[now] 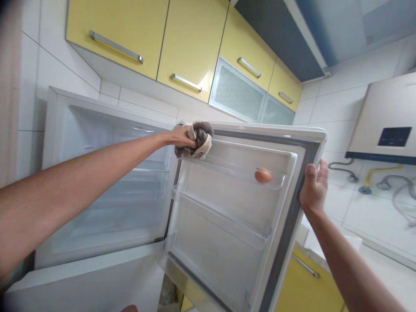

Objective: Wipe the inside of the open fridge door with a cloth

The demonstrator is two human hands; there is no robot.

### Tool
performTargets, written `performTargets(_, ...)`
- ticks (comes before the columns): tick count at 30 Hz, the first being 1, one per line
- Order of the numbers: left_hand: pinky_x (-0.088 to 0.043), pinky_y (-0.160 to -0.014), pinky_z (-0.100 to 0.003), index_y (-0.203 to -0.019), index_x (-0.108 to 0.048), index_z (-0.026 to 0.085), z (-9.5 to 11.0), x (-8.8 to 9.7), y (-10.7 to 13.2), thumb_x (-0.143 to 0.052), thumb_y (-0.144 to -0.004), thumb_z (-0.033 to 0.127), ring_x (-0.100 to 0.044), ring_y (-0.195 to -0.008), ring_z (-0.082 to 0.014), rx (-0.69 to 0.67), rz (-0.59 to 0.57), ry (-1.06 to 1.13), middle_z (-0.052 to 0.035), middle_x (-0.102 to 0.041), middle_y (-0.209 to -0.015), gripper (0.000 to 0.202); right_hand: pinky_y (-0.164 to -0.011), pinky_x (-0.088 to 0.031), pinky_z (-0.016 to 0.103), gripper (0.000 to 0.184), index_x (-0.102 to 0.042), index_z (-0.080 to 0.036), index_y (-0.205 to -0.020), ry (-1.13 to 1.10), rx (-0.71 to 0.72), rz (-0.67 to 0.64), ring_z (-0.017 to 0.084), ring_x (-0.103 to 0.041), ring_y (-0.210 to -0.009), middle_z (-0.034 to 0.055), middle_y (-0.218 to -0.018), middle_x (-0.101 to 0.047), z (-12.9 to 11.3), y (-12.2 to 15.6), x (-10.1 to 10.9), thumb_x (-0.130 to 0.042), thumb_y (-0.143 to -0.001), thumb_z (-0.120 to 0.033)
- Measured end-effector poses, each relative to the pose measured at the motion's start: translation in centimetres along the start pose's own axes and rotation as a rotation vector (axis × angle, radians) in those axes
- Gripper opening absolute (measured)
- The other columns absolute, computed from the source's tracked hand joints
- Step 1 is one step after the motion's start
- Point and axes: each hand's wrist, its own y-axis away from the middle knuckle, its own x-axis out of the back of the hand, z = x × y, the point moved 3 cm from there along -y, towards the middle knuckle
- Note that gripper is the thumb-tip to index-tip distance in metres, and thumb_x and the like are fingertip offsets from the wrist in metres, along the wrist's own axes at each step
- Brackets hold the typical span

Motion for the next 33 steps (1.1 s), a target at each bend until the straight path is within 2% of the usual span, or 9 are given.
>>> performTargets(2, -0.055, -0.082, -0.031, -0.097, -0.074, 0.018, 0.1, 0.2, -0.2, -0.070, -0.057, 0.035, -0.068, -0.095, -0.0241, 0.111, -0.071, 0.071, -0.0015, -0.074, -0.096, 0.044, -0.125, -0.022, 0.048, 0.126, -0.041, -0.002, -0.153, 0.016, -0.011, -0.002, 0.033, -0.036, -0.148, 0.0224, -0.157, -0.042, 0.1, -0.2, -0.1, -0.030, -0.072, -0.099)
performTargets(4, -0.055, -0.077, -0.030, -0.098, -0.074, 0.020, 0.6, 0.3, -0.3, -0.069, -0.058, 0.040, -0.068, -0.092, -0.0240, 0.161, -0.150, 0.085, -0.0023, -0.075, -0.097, 0.045, -0.125, -0.021, 0.049, 0.128, -0.041, -0.002, -0.152, 0.022, -0.016, -0.004, 0.034, -0.036, -0.148, 0.0230, -0.157, -0.042, 0.2, -0.3, -0.1, -0.029, -0.071, -0.100)
performTargets(10, -0.054, -0.073, -0.031, -0.092, -0.074, 0.022, 3.0, -1.6, -1.0, -0.065, -0.064, 0.052, -0.068, -0.088, -0.0256, 0.153, -0.337, -0.122, -0.0063, -0.074, -0.091, 0.043, -0.124, -0.023, 0.051, 0.125, -0.040, -0.001, -0.153, 0.020, -0.001, -0.013, 0.035, -0.034, -0.149, 0.0240, -0.156, -0.042, 0.4, -0.3, -0.1, -0.029, -0.074, -0.098)
performTargets(16, -0.055, -0.068, -0.033, -0.099, -0.074, 0.022, 5.6, -3.9, -1.6, -0.065, -0.067, 0.064, -0.069, -0.082, -0.0257, 0.204, -0.513, -0.101, -0.0090, -0.073, -0.089, 0.053, -0.126, -0.022, 0.047, 0.120, -0.040, -0.002, -0.153, 0.011, 0.000, -0.014, 0.033, -0.033, -0.150, 0.0224, -0.157, -0.042, 0.7, -0.4, -0.3, -0.031, -0.077, -0.095)
performTargets(19, -0.055, -0.069, -0.035, -0.095, -0.073, 0.021, 6.4, -4.4, -1.5, -0.064, -0.071, 0.059, -0.068, -0.081, -0.0254, 0.176, -0.447, -0.090, -0.0091, -0.074, -0.094, 0.045, -0.125, -0.025, 0.046, 0.117, -0.039, -0.005, -0.154, -0.006, -0.015, -0.014, 0.031, -0.036, -0.150, 0.0204, -0.158, -0.041, 1.1, -0.5, -0.3, -0.034, -0.077, -0.094)
performTargets(23, -0.055, -0.075, -0.034, -0.094, -0.072, 0.022, 8.2, -5.2, -1.4, -0.060, -0.076, 0.050, -0.068, -0.086, -0.0250, 0.056, -0.322, -0.016, -0.0070, -0.075, -0.094, 0.037, -0.124, -0.025, 0.044, 0.116, -0.040, -0.007, -0.154, -0.037, -0.022, -0.001, 0.029, -0.036, -0.150, 0.0194, -0.159, -0.040, 1.1, -0.4, -0.2, -0.037, -0.077, -0.093)
performTargets(26, -0.055, -0.076, -0.034, -0.099, -0.072, 0.021, 10.5, -6.4, -1.4, -0.059, -0.076, 0.050, -0.069, -0.089, -0.0258, -0.013, -0.346, 0.065, -0.0073, -0.075, -0.095, 0.039, -0.124, -0.025, 0.045, 0.115, -0.040, -0.008, -0.154, -0.057, -0.016, 0.001, 0.029, -0.036, -0.149, 0.0192, -0.160, -0.040, 0.5, -0.1, -0.1, -0.038, -0.077, -0.093)
performTargets(29, -0.055, -0.077, -0.032, -0.104, -0.072, 0.019, 13.0, -7.5, -1.6, -0.058, -0.078, 0.049, -0.070, -0.092, -0.0261, -0.051, -0.358, 0.096, -0.0088, -0.075, -0.098, 0.043, -0.125, -0.023, 0.045, 0.118, -0.039, -0.002, -0.153, -0.049, -0.014, 0.005, 0.031, -0.035, -0.150, 0.0227, -0.158, -0.039, -0.2, 0.2, 0.0, -0.037, -0.077, -0.093)
performTargets(33, -0.055, -0.083, -0.030, -0.115, -0.071, 0.019, 15.0, -8.5, -1.9, -0.058, -0.080, 0.051, -0.069, -0.101, -0.0253, -0.050, -0.345, 0.126, -0.0076, -0.075, -0.107, 0.050, -0.125, -0.022, 0.046, 0.113, -0.040, -0.003, -0.153, -0.043, -0.021, 0.005, 0.032, -0.033, -0.150, 0.0212, -0.157, -0.041, -0.5, 0.3, 0.0, -0.038, -0.079, -0.089)
